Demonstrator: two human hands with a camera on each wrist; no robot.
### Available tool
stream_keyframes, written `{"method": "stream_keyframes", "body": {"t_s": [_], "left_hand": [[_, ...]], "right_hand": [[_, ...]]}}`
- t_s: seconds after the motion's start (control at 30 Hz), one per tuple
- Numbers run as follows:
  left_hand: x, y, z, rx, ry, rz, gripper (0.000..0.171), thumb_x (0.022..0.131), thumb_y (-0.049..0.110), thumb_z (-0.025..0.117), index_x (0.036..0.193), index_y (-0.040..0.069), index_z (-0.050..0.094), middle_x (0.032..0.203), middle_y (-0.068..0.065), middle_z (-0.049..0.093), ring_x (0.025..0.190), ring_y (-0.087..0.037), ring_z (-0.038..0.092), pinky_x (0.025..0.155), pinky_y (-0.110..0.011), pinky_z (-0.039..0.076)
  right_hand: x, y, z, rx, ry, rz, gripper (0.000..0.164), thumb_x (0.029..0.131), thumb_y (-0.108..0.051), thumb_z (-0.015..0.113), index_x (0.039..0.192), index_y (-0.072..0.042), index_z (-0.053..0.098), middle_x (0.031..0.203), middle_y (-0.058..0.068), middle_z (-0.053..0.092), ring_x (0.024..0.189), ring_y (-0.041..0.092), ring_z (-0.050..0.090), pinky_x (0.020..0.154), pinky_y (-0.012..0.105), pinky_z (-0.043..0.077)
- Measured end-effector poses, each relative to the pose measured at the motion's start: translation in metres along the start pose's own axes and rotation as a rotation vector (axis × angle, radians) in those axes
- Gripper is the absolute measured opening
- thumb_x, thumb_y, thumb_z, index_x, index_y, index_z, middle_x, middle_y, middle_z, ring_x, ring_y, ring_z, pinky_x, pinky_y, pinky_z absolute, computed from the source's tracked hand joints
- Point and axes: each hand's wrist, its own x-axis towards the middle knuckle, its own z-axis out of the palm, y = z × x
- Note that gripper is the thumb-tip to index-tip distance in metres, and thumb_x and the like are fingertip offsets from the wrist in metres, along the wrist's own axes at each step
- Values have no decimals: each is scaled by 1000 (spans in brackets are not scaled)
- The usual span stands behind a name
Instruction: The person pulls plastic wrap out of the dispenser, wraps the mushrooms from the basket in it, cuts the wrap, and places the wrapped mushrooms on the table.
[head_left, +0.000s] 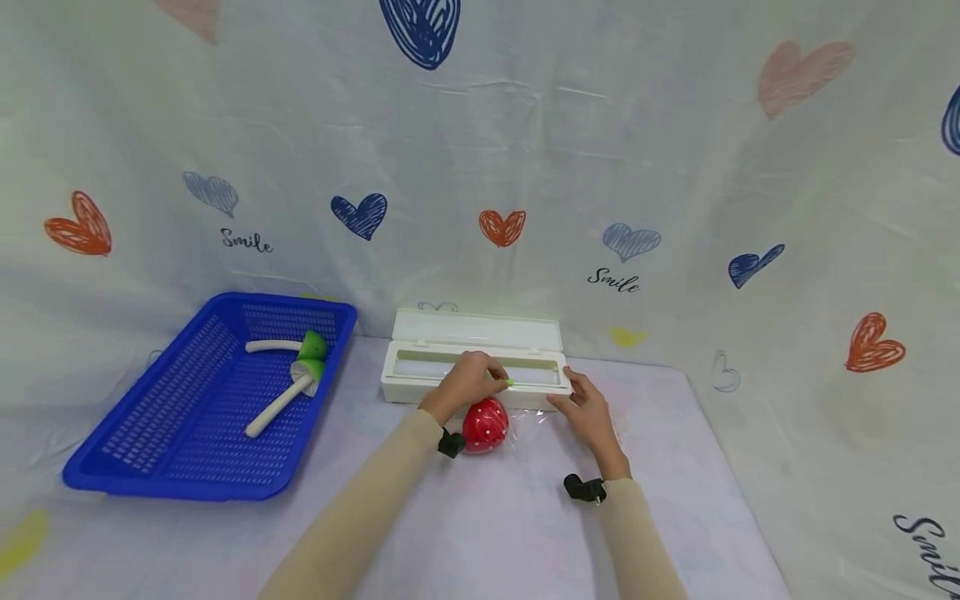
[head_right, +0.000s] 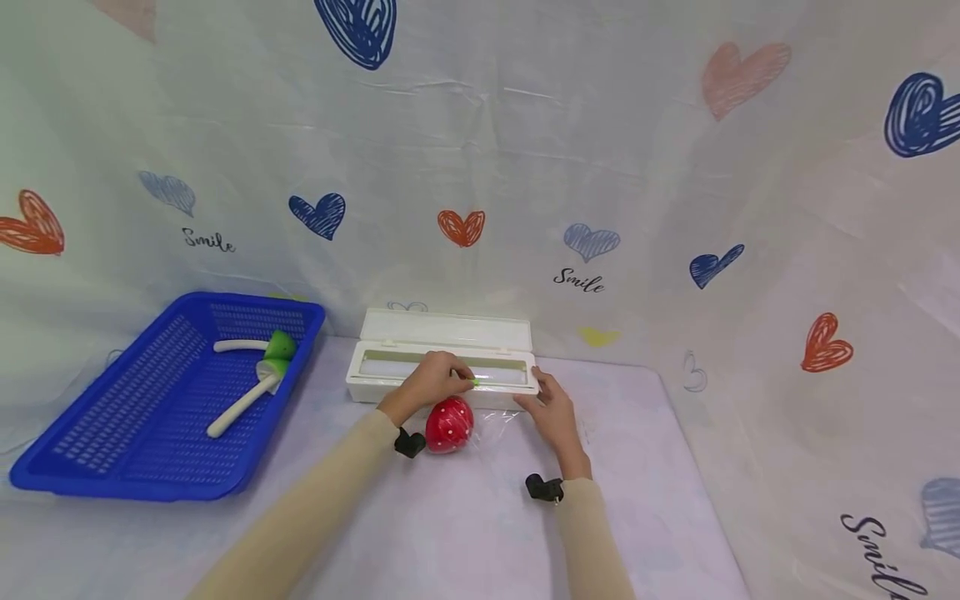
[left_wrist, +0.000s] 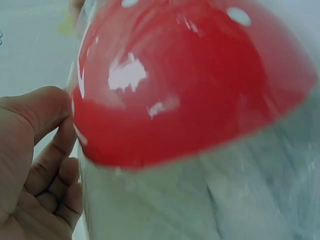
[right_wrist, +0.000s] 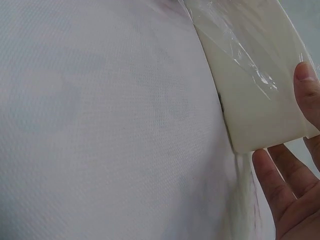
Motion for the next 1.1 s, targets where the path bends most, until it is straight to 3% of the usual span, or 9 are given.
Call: {"method": "stream_keyframes", "body": {"t_s": [0.3,0.5,0.73,1.1], "left_hand": [[-12,-13,-15,11,-8,-44,15,94,20,77,106,12,81,102,-2,77,92,-15,66,80,-28,56],[-15,-17,-19,1,-13,-51,17,94,20,76,108,12,81,103,-2,77,93,-15,66,80,-27,56],[-15,-22,-22,-11,-23,-61,14,94,19,77,106,13,81,98,1,75,85,-13,61,73,-24,54],[-19,-25,-33,49,-54,-50,12,93,15,77,104,11,81,101,-2,78,86,-13,64,79,-28,57]], "right_hand": [[-2,2,-5,0,5,1,71,92,-26,79,153,-11,46,160,14,44,136,44,54,104,54,51],[-1,2,-3,37,2,-21,70,91,-23,80,152,-9,48,158,14,47,135,44,55,105,54,50],[-2,-6,-2,26,-16,10,71,92,-23,79,154,-9,46,159,15,44,137,44,53,106,55,49],[-1,0,0,19,4,-18,70,93,-23,79,153,-9,47,158,17,45,135,46,54,103,53,53]]}}
